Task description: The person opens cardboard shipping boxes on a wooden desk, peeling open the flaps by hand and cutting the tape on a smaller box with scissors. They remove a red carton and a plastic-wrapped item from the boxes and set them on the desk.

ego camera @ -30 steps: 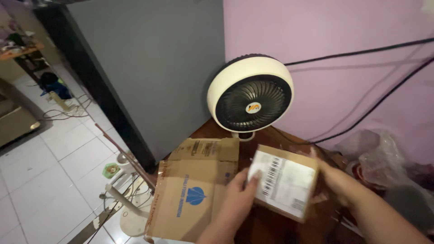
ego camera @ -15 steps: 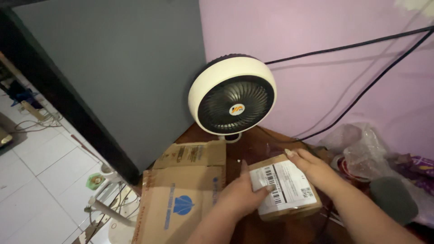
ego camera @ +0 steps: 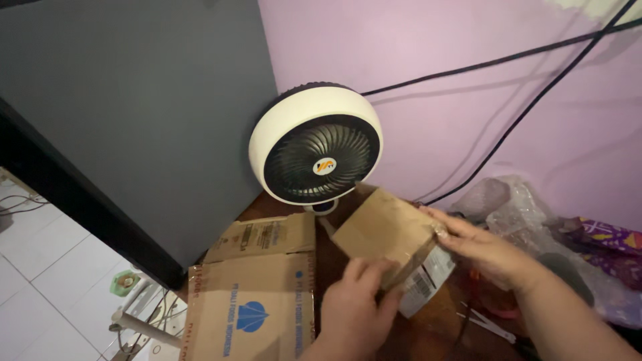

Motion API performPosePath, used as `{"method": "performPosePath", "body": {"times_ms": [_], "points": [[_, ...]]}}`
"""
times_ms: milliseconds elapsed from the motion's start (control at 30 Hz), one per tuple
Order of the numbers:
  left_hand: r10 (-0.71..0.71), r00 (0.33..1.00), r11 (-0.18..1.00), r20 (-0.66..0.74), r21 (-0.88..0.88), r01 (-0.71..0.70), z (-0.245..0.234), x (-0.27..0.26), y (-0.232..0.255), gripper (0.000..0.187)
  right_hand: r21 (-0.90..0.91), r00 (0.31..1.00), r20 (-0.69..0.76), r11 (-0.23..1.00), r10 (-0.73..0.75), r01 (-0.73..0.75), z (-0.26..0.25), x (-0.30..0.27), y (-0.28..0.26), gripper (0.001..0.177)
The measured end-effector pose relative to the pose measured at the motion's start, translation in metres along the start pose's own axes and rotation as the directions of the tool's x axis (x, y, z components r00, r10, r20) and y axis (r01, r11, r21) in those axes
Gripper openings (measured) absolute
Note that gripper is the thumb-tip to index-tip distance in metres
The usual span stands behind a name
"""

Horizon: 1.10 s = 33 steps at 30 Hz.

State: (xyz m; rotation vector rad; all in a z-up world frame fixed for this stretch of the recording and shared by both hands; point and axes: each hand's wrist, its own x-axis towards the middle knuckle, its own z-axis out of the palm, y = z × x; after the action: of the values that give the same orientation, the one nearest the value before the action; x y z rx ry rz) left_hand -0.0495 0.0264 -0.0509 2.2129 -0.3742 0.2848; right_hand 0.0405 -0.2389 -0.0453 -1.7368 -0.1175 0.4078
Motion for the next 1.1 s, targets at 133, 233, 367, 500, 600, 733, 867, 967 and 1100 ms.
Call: {"method": "performPosePath", "body": {"times_ms": [133, 233, 367, 500, 600, 733, 867, 967, 1100], "points": [[0.036, 0.988, 0.997, 0.148, 0.068, -0.047, 0.007, 0.008, -0.003, 0.041, -0.223, 0.988, -0.076, 0.963, 0.135, -0.149, 0.022, 0.004, 0.03, 0.067], [-0.2, 0.942, 0.962, 0.271, 0.239, 0.135, 0.008, 0.021, -0.004, 0.063, -0.224, 0.985, -0.146, 0.966, 0.095, -0.126, 0.026, 0.004, 0.045, 0.067], [-0.363, 0.9, 0.893, 0.241, 0.364, 0.263, 0.006, 0.042, -0.005, 0.102, -0.172, 0.983, -0.149, 0.976, 0.11, -0.136, 0.018, -0.003, 0.044, 0.069], [-0.438, 0.803, 0.875, 0.404, 0.397, 0.278, 0.001, 0.058, -0.002, 0.122, -0.308, 0.978, -0.056, 0.928, 0.203, -0.21, 0.01, -0.005, 0.028, 0.084], [-0.488, 0.729, 0.851, 0.479, 0.448, 0.275, 0.0, 0.062, 0.005, 0.137, -0.295, 0.966, -0.031, 0.921, 0.255, -0.253, 0.009, -0.002, 0.02, 0.092], [-0.512, 0.708, 0.835, 0.487, 0.475, 0.277, 0.0, 0.072, 0.013, 0.139, -0.422, 0.926, -0.08, 0.829, 0.369, -0.366, 0.005, 0.014, 0.018, 0.092], [-0.539, 0.683, 0.816, 0.494, 0.508, 0.276, -0.001, 0.076, 0.015, 0.138, -0.386, 0.928, -0.047, 0.85, 0.37, -0.358, 0.001, 0.02, 0.028, 0.086], [-0.53, 0.677, 0.826, 0.511, 0.493, 0.275, -0.001, 0.078, 0.014, 0.141, -0.258, 0.93, -0.067, 0.894, 0.361, -0.365, 0.005, 0.014, 0.03, 0.087], [-0.543, 0.633, 0.822, 0.552, 0.502, 0.267, 0.0, 0.079, 0.005, 0.14, -0.531, 0.946, -0.252, 0.789, 0.202, -0.31, 0.021, -0.012, 0.019, 0.072]]}}
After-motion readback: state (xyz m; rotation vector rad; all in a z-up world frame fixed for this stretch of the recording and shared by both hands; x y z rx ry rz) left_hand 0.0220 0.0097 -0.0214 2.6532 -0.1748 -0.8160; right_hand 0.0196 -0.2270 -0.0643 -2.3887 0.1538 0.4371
